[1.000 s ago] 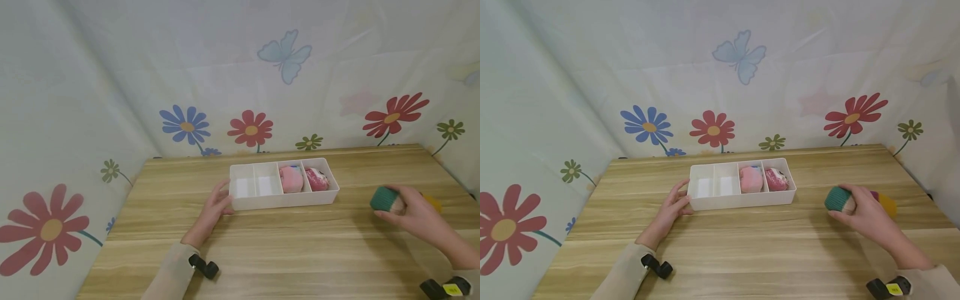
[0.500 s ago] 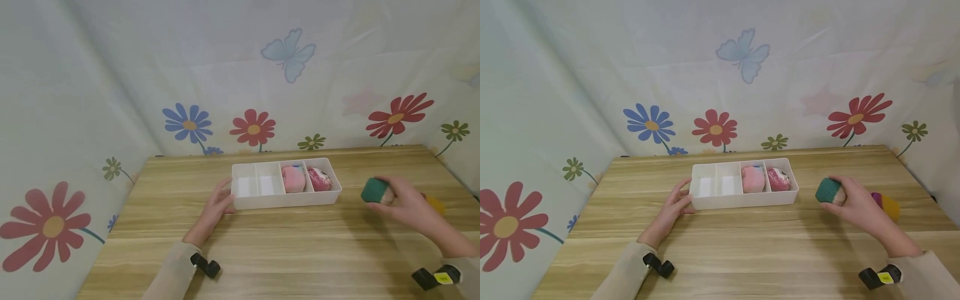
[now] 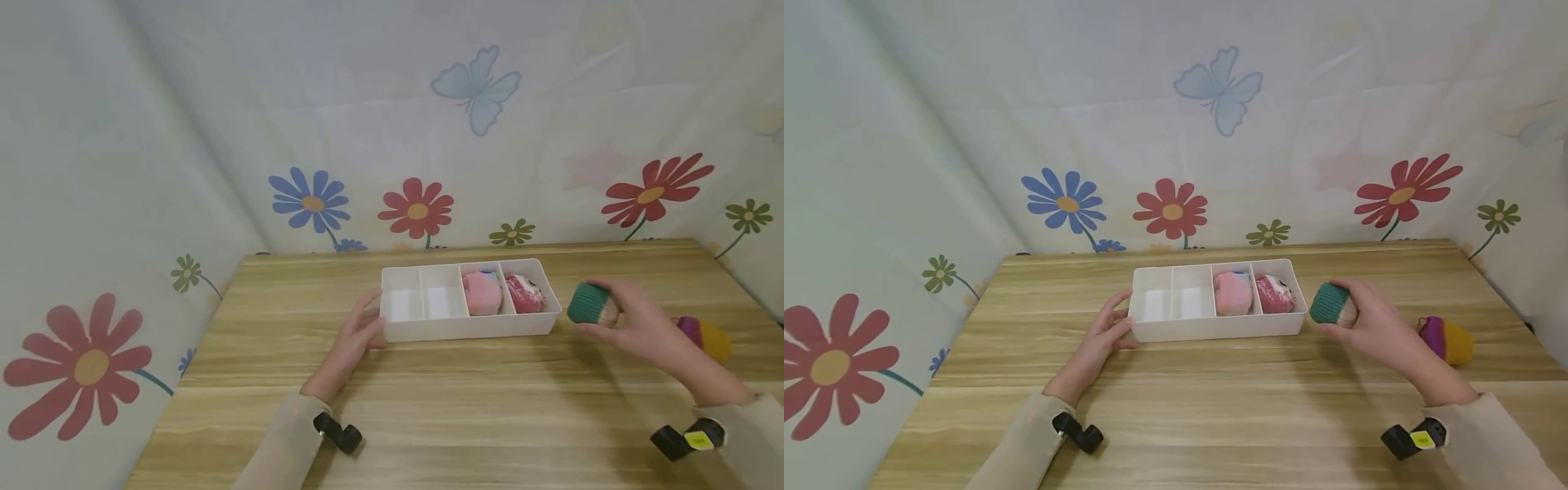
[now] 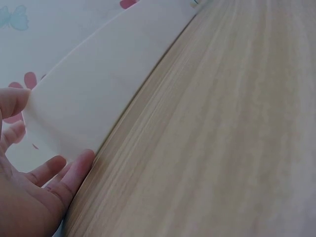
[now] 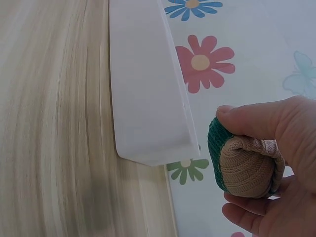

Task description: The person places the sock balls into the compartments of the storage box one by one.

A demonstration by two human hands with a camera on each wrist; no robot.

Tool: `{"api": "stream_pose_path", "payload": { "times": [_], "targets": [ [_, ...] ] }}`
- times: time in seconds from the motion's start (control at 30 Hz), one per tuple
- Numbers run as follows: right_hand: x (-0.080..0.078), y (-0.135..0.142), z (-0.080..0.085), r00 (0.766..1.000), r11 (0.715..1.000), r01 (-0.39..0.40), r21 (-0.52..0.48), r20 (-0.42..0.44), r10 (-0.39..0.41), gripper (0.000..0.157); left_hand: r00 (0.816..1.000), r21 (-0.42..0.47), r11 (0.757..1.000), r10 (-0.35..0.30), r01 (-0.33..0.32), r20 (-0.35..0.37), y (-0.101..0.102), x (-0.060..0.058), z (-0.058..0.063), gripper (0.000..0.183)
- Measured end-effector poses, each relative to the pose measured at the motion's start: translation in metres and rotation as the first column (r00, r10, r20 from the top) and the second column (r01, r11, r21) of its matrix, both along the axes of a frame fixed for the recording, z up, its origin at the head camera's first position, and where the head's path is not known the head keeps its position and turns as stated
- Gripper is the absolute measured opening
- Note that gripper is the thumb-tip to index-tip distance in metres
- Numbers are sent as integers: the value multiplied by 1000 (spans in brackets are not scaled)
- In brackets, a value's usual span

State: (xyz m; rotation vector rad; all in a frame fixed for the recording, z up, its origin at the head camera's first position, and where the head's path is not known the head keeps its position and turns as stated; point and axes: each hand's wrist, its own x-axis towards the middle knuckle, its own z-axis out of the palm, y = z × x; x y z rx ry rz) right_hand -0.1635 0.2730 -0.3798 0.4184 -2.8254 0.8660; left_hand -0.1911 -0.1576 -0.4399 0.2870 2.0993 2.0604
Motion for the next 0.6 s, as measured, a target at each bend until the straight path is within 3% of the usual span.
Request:
{"api": "stream_pose_path", "payload": {
  "times": [0.6],
  "targets": [
    [-10, -28, 6, 997, 996, -67, -51, 22, 68, 71, 1000, -8, 1000, 14, -14, -2, 0, -1, -1, 54]
  ]
}}
